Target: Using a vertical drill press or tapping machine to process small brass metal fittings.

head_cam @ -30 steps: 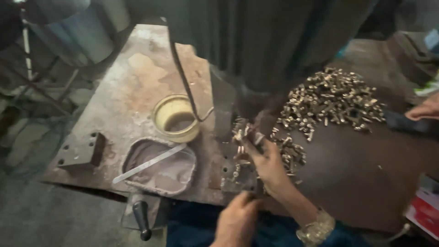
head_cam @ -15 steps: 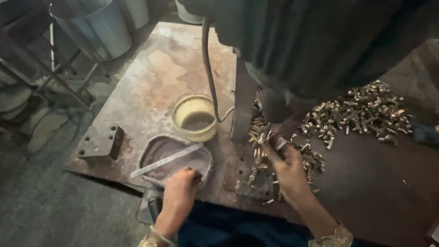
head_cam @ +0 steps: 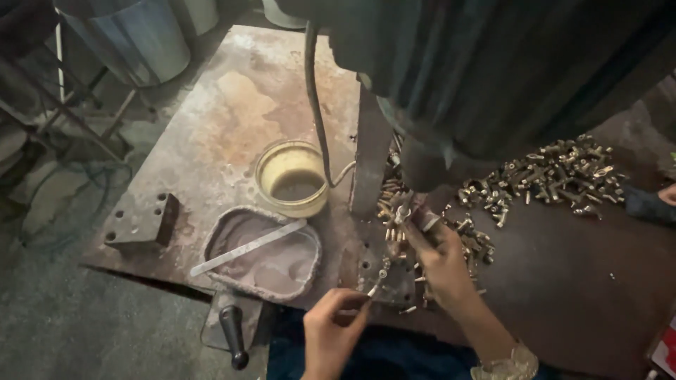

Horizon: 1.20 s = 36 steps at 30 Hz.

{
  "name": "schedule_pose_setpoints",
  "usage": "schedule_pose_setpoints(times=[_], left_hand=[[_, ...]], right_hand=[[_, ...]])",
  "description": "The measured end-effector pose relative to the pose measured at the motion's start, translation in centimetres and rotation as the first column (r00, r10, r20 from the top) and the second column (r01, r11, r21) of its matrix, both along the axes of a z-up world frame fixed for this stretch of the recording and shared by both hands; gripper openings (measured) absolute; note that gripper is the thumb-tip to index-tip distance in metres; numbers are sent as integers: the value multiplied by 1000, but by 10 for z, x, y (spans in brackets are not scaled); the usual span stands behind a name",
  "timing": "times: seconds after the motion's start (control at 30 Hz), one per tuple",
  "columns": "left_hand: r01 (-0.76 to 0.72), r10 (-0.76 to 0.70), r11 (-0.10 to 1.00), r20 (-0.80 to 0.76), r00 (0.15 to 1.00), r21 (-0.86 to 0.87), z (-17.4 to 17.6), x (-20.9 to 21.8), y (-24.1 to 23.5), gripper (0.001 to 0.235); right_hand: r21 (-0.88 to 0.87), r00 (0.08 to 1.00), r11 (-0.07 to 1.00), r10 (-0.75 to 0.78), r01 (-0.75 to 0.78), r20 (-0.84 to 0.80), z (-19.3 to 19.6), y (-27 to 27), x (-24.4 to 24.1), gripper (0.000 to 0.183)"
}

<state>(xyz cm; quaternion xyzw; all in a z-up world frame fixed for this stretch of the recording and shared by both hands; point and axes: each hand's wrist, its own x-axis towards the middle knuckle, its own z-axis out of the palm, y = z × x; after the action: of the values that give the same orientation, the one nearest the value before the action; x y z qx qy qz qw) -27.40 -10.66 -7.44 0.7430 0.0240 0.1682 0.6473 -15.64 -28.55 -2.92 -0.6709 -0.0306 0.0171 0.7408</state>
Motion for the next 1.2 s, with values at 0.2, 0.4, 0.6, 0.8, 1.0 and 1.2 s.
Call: schedule_pose_setpoints(times=[0.2,0.4,0.6,0.8,1.0,1.2], left_hand=[[-14,18,988,-23,1000,152,-10,-2,-7,19],[5,-2,971,-15,1000,240,-1,5,-14,21],[-74,38,946,117,992,315,1,8,-21,17],[-109,-55,889,342,938,444,-5,13,-14,24],[-171,-91,857,471,877,486,-8,19,-7,28],[-89,-159,780,334,929,620,-14,31,-5,28]], right_hand=[[2,1000,1000,0,0,15,13,5,-5,25],[97,1000,995,-27,26,6,29,17,-14,19],[-56,997,995,-79,80,25,13,13,-12,20],[130,999,991,-18,25,-50,22,18,-14,22],[115,999,993,25,-27,22,16,12,-4,28],[52,1000,998,25,-26,1,5,4,0,21]])
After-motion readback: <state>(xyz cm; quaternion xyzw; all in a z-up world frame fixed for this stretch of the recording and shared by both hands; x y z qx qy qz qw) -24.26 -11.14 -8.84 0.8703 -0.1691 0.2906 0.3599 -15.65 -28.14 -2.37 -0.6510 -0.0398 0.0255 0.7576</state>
